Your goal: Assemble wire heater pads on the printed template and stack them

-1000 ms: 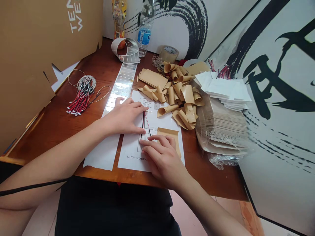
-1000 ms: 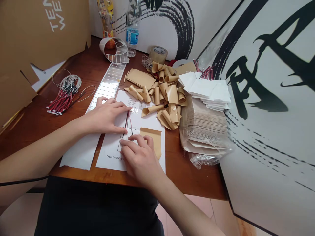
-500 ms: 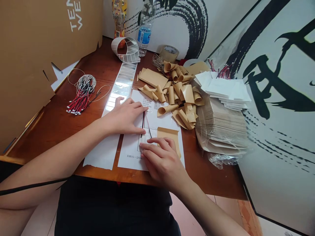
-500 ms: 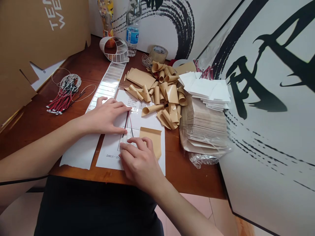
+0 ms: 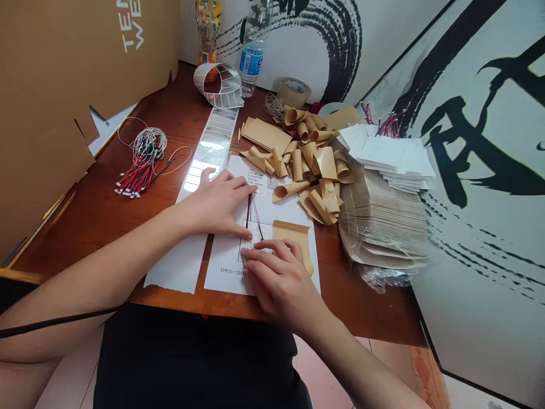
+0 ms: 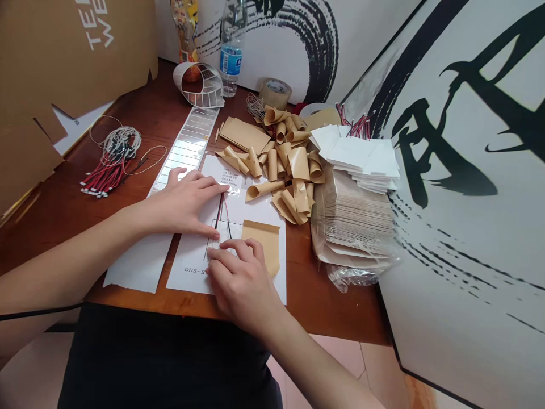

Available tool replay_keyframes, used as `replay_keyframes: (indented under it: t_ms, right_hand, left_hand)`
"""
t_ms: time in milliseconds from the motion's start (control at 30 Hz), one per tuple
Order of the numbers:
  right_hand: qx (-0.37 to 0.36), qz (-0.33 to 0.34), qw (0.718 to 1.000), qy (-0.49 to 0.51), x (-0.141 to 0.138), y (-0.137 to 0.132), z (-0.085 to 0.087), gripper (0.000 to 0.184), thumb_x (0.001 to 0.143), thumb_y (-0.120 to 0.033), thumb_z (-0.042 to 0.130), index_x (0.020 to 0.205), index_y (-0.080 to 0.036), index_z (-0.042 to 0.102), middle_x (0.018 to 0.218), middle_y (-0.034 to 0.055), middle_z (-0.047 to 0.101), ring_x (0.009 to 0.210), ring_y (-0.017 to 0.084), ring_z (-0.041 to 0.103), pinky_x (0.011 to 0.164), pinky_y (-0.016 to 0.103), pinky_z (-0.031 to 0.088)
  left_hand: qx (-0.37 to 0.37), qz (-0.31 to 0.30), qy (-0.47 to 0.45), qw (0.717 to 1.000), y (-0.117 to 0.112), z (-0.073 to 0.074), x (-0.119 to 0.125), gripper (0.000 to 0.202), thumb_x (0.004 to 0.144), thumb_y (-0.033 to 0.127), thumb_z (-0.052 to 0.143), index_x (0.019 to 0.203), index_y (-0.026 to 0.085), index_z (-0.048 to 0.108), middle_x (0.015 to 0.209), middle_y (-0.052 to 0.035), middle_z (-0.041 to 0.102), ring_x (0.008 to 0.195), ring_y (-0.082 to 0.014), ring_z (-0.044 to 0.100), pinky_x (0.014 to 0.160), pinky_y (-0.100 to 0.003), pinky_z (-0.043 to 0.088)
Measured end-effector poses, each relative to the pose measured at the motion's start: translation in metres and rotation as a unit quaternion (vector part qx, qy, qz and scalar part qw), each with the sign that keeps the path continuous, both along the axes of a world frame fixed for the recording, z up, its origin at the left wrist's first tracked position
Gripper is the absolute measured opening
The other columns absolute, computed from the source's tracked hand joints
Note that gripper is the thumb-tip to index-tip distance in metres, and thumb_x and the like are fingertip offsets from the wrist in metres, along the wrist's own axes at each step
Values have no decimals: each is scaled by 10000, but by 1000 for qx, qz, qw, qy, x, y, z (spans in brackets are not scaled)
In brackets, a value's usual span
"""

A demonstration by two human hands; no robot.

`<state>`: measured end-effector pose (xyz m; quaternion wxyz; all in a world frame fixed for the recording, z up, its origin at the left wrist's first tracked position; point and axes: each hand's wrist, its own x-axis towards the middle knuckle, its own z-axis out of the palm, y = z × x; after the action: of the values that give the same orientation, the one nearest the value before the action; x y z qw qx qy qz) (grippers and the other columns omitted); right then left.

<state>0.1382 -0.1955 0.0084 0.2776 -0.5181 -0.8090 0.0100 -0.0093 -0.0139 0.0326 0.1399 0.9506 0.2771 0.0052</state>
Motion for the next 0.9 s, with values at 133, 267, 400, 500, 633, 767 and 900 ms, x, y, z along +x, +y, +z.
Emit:
replay_keyframes:
  t_ms: [133,267,400,500,633,767,900]
  right_hand:
    - [15,0,1000,4,0,-3,0,112,965,-94,640,910,-185,677,1140,17,816,1030,250,656,919,437,427]
    - [34,4,999,9,-2,-7,0,113,952,-81,665,933,-190,688,1113,21,822,986,234,665,893,433,455]
    - [42,10,999,11,-4,-12,-1,124,944,-67,667,928,-188,690,1100,26,823,959,232,676,880,434,469]
    - [41,6,999,12,-3,-14,-2,122,942,-70,667,917,-187,690,1096,26,824,948,236,678,861,431,471]
    - [29,-1,999,13,-3,-16,-3,125,950,-80,663,908,-195,692,1108,21,824,984,251,678,869,440,458]
    - [16,0,1000,5,-3,-16,-5,110,960,-82,655,918,-179,687,1133,18,817,1002,254,666,878,438,443]
    - [8,5,1000,5,-4,-16,-6,97,968,-80,646,943,-166,683,1161,24,808,1022,255,652,892,435,430]
  left_hand:
    - [-4,2,13,1000,-1,2,1,982,783,739,698,1567,189,480,1462,-169,596,1358,-416,446,1200,-664,100]
    - [-9,3,15,1000,-1,3,1,998,782,754,676,1581,196,461,1474,-162,587,1371,-415,438,1213,-646,84]
    - [-10,-4,8,1000,0,0,0,1023,775,774,668,1581,183,455,1468,-164,588,1379,-424,432,1211,-667,69]
    - [-2,-8,7,1000,1,-2,0,1042,770,781,671,1589,179,441,1474,-174,582,1379,-429,429,1208,-681,69]
    - [5,-12,7,1000,0,-3,0,1048,772,787,659,1591,174,433,1476,-179,580,1375,-426,436,1210,-687,68]
    - [1,-13,7,1000,-1,-2,0,1053,769,791,647,1591,169,433,1475,-179,578,1386,-429,425,1215,-687,58]
    - [-15,-4,18,1000,-2,1,1,1063,760,803,638,1598,184,425,1484,-176,570,1399,-440,410,1221,-681,58]
